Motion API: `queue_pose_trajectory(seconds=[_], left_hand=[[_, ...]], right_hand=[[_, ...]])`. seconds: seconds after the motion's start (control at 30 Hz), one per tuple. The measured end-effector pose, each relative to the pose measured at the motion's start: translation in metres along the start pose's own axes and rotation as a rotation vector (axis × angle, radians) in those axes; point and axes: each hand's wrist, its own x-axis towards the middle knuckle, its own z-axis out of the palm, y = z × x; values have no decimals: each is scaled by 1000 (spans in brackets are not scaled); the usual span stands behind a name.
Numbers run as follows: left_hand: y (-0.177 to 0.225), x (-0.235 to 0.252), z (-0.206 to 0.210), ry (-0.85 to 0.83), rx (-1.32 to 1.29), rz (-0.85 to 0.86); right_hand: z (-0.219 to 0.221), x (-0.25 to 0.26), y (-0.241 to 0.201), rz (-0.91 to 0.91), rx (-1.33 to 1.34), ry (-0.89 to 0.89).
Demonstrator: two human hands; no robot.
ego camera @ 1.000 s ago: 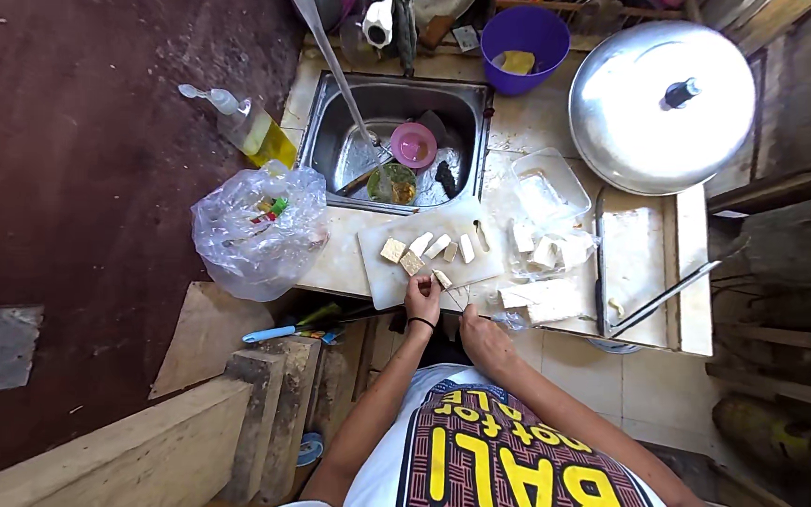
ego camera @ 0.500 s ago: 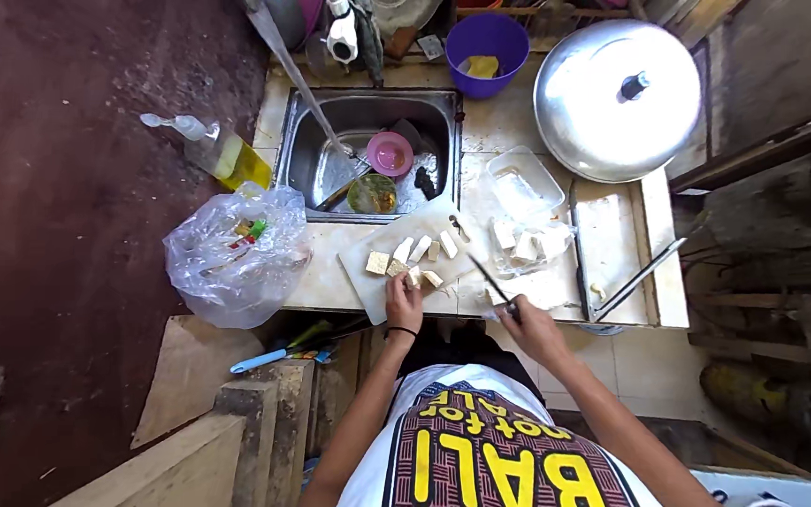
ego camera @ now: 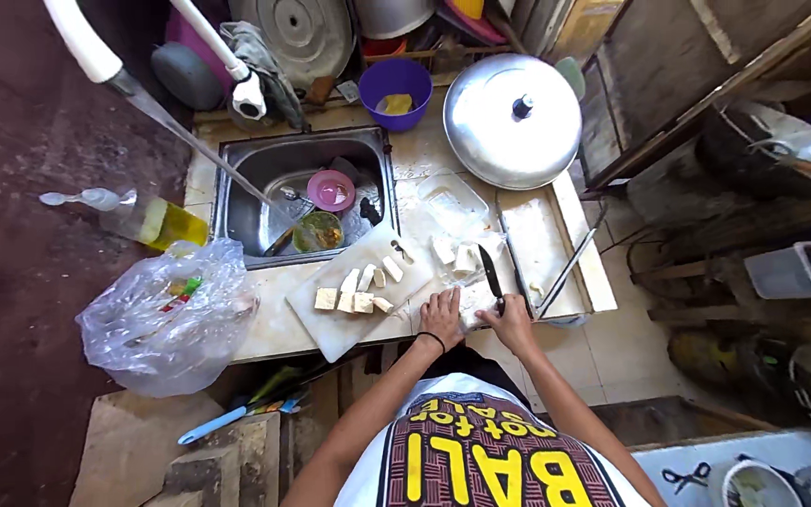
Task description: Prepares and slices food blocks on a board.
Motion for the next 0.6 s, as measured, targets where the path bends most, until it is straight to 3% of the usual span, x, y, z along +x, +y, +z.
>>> queue_pose_trajectory(seconds=[0.2, 0.4, 0.5, 0.6], left_hand=[[25, -2, -18, 114, -232, -11], [101, 67, -40, 217, -438, 117], [106, 79, -51, 313, -712, 179], [71, 57, -87, 487, -947, 97]], right_hand=[[-47, -6, 9, -70, 378, 56], [-129, 66, 21, -47, 610, 252], [-154, 114, 35, -83, 584, 251], [-161, 146, 46, -122, 352, 179]])
